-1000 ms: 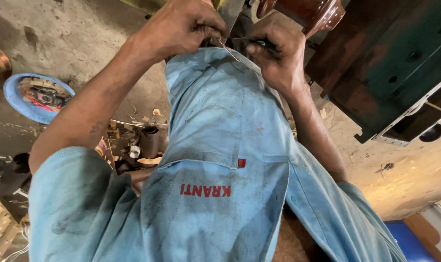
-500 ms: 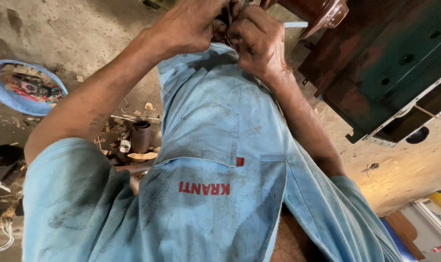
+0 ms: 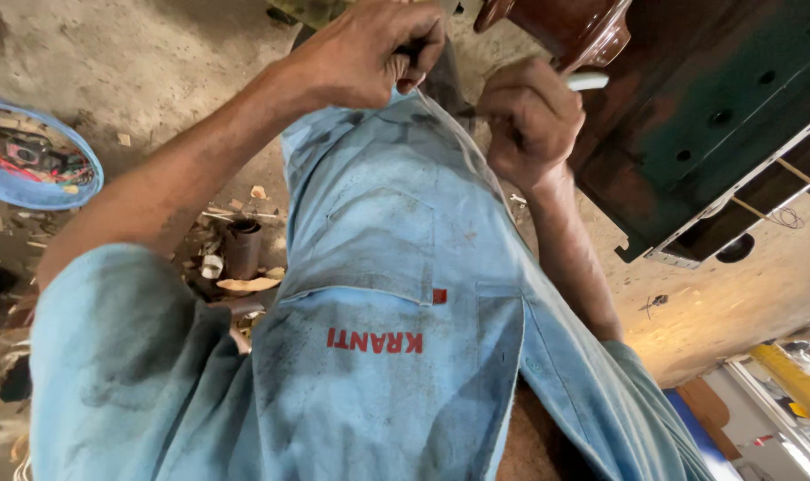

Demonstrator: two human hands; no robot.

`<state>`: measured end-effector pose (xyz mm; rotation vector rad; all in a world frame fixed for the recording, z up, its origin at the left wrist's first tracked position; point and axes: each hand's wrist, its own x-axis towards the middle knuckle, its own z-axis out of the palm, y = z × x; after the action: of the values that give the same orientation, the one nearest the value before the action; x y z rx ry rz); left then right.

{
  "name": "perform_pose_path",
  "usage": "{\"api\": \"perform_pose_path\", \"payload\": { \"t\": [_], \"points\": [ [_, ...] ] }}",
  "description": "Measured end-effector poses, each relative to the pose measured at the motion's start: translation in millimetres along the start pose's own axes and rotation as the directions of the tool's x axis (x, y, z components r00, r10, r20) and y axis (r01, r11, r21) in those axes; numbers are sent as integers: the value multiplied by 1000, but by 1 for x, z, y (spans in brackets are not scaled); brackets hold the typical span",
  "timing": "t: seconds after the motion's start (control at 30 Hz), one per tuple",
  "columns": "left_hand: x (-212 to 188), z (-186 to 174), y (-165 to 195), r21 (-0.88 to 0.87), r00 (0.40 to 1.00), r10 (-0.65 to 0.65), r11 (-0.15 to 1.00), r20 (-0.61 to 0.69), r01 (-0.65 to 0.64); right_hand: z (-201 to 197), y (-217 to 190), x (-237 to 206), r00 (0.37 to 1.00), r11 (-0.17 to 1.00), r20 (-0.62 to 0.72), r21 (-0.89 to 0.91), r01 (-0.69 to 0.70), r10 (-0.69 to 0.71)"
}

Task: The person fits brown porcelain bushing insulators onto the top of a transformer tank, threading wires through them and twisting the wire ends by hand. They use pliers to grip, bend and cut the wire leads, and press each insulator into place on the tank opening.

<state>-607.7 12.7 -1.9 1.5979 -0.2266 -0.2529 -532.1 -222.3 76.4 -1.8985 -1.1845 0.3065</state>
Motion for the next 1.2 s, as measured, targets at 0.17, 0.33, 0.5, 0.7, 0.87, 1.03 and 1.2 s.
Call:
{"api": "perform_pose_path", "payload": {
  "t": [0.17, 0.33, 0.5, 0.7, 0.87, 1.03, 1.2],
  "points": [
    [1, 2, -7, -333, 998, -56, 942, -23, 45, 15, 9, 40, 964, 963, 174, -145, 226, -200],
    [3, 8, -18, -451, 993, -111, 889, -39, 81, 5, -6, 40, 925, 937, 303, -191, 292, -227],
    [7, 9, -21, -443, 996, -73, 896, -57, 40, -21, -7, 39, 942, 967, 270, -104, 234, -199],
    [3, 3, -16, -396, 999, -45, 918, -26, 31, -24, -12, 65, 911, 986, 377, 45, 162, -167],
    [8, 13, -32, -493, 996, -76, 869, -55, 39, 5, 3, 70, 922, 943, 254, -83, 323, -293],
    [4, 15, -45, -521, 983, -66, 853, -173, -34, 10, 7, 43, 927, 974, 323, -53, 219, -190],
    [-4, 9, -24, -378, 979, 109, 910, -174, -169, -9, -2, 33, 974, 989, 224, 146, -1, -32]
  ]
}}
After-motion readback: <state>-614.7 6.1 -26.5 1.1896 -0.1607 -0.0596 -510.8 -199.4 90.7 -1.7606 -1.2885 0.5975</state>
